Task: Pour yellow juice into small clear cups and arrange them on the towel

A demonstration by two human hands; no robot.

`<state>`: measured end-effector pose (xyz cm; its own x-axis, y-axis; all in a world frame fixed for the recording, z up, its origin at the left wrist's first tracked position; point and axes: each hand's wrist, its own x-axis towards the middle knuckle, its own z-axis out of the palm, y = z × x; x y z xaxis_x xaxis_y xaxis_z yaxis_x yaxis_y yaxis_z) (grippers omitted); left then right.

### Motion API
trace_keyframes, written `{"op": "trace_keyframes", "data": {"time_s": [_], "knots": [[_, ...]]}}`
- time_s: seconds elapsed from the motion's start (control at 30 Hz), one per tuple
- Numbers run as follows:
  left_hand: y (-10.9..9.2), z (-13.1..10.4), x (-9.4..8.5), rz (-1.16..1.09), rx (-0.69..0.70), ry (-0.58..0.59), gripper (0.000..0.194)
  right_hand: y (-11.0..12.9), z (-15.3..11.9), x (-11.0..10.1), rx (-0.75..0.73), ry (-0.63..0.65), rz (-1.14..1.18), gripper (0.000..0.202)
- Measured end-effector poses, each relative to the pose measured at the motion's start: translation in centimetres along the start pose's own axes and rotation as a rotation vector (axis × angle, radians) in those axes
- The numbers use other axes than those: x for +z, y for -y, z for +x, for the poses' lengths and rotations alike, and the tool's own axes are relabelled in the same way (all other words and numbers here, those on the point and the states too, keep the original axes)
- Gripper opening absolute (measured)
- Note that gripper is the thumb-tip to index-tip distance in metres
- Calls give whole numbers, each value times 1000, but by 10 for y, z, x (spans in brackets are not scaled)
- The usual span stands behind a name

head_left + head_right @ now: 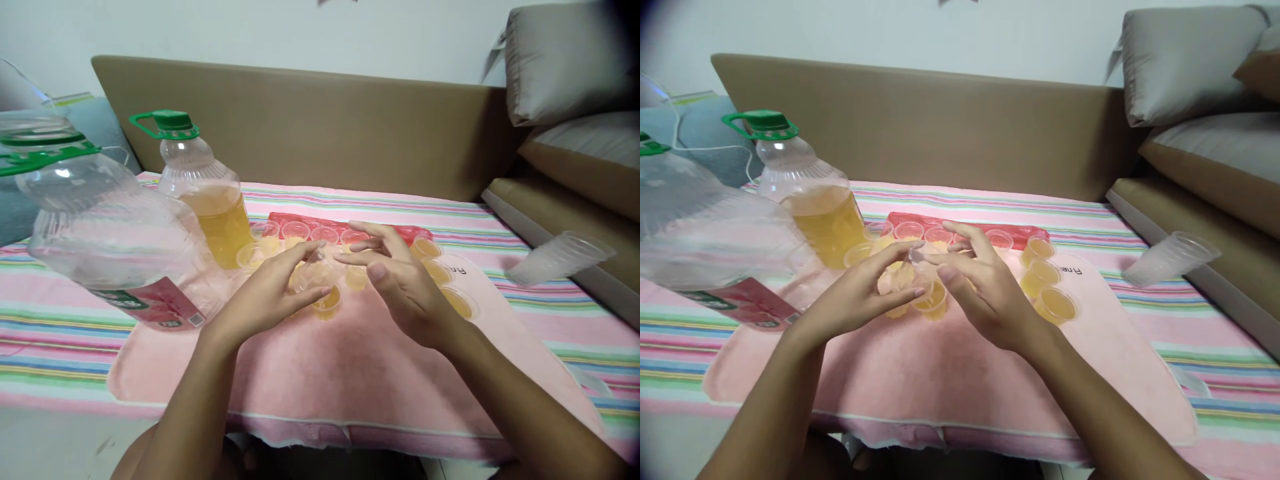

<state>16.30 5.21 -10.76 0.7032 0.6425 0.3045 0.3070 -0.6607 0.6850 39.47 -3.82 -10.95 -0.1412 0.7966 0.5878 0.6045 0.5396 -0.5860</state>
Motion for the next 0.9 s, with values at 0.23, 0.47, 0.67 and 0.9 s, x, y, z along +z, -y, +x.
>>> {"op": "trace_keyframes", "data": {"time_s": [0.23, 0.47, 0.67, 0.9], "knots": [[-3, 0, 0, 12, -10, 14, 60, 2, 1, -1, -14, -20, 7, 42], [-4, 0, -1, 23, -22, 21, 59, 2, -1, 0, 26, -58, 28, 50], [-4, 0, 0, 39, -30, 6, 63, 2, 1, -3, 6, -73, -6, 46], [-3, -1, 2, 110, 61, -6, 54, 6, 6, -2, -48, -66, -115, 45]]}}
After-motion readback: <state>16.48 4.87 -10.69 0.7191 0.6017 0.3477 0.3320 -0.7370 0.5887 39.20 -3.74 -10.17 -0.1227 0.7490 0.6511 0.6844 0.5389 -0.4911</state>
